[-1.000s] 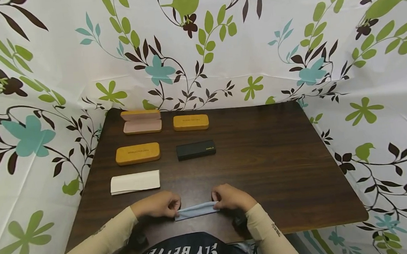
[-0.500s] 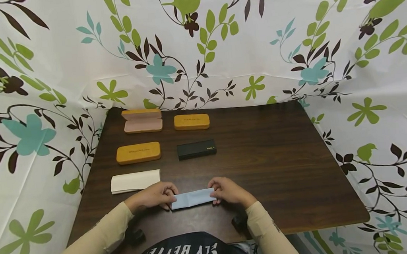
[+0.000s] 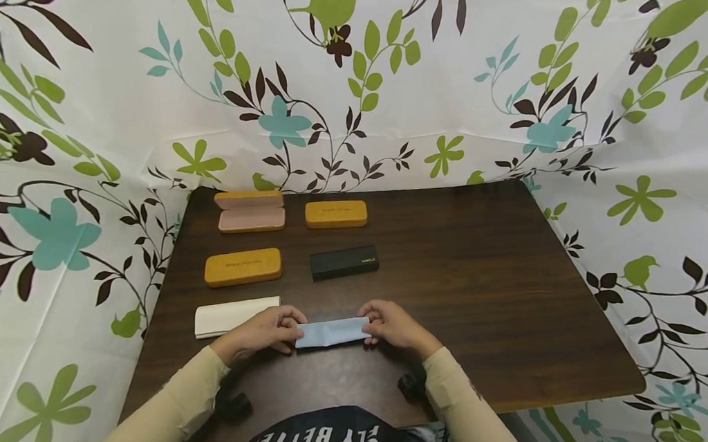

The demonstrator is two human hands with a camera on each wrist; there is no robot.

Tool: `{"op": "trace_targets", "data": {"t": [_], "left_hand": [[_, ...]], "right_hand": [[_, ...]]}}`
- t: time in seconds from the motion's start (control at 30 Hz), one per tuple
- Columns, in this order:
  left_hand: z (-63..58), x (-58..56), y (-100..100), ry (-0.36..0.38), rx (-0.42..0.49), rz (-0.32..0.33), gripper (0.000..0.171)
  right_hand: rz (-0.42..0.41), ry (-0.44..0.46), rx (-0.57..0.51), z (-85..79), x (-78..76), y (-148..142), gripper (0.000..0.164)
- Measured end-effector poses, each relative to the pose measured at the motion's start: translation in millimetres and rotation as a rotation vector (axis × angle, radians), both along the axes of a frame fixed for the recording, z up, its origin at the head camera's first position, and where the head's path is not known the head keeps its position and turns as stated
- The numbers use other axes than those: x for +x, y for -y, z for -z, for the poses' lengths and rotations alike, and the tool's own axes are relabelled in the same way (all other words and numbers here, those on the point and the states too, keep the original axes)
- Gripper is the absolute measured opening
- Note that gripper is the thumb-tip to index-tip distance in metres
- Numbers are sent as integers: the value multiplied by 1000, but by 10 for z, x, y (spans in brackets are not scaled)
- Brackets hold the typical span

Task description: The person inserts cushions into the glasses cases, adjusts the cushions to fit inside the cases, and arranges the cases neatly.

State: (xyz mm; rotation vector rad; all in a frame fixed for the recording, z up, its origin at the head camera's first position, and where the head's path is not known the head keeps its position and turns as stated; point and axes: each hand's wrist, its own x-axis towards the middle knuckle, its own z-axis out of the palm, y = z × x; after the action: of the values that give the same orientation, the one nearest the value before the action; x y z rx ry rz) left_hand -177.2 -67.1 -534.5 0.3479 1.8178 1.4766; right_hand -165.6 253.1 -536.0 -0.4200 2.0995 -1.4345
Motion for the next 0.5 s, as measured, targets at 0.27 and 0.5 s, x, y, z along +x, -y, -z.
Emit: {"op": "trace_targets", "data": {"t": [0.27,0.5], "left_hand": [[-79,-101,174,15,69,-72,36],[-87,-141,312,53,81,-126,41]], "right_hand": [[26,-14,-34,-11,-154,125,34],[50,11,-74,-18,-230,248,37]]}}
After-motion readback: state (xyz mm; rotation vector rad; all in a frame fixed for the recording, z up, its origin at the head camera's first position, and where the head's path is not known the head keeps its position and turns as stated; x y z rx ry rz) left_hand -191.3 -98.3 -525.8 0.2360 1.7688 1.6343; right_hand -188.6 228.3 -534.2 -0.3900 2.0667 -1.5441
